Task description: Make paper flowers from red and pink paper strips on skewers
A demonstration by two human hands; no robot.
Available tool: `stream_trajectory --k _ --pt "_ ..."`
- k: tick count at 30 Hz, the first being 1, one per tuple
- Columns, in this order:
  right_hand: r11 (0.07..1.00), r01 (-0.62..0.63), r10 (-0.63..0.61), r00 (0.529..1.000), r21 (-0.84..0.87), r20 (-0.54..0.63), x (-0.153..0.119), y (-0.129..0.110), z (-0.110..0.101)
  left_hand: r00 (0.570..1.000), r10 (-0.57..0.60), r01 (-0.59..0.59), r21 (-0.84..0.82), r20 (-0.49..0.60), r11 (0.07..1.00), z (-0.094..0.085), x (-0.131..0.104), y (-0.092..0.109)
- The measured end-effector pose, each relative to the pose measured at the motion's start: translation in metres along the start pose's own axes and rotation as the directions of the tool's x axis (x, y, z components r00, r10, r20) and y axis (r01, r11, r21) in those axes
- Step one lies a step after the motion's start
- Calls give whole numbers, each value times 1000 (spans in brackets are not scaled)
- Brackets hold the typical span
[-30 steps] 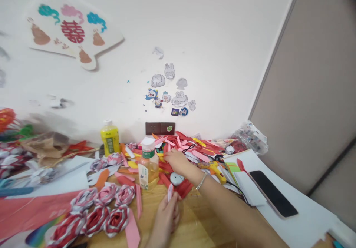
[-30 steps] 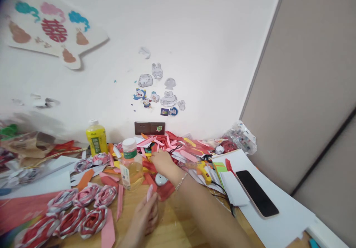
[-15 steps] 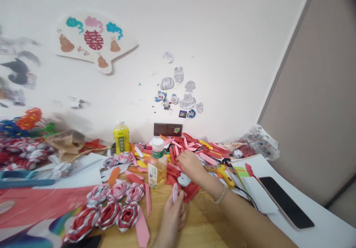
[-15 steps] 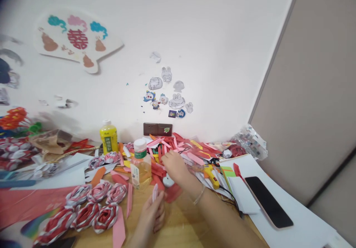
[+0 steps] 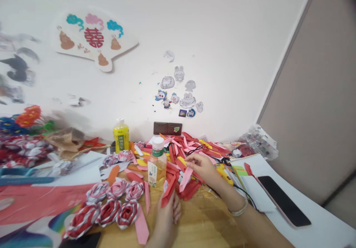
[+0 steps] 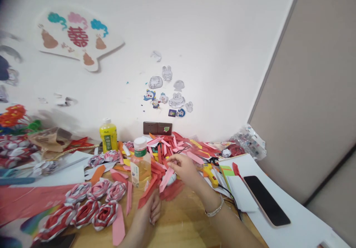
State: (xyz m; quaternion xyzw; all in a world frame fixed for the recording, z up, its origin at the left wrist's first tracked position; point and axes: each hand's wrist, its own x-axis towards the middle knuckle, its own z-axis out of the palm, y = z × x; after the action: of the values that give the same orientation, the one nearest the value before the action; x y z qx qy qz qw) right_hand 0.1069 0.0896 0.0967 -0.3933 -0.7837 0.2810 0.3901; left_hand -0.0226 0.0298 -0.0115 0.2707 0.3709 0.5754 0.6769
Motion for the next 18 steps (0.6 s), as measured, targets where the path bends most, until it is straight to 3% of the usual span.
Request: stream_trajectory --k 5,10,14,18 --pt "998 0 -10 983 55 182 4 -2 0 999 -27 28 -47 34 998 7 -10 -1" --pt "998 66 -60 910 1 410 4 -3 5 996 -36 45 -107 84 993 13 -23 7" --pt "998 60 -45 911 -24 410 -2 -5 5 999 6 1 -129 50 992 11 -18 10" --pt "989 -130 90 897 63 433 -17 -5 15 1000 16 -16 -100 -5 995 9 -6 5"
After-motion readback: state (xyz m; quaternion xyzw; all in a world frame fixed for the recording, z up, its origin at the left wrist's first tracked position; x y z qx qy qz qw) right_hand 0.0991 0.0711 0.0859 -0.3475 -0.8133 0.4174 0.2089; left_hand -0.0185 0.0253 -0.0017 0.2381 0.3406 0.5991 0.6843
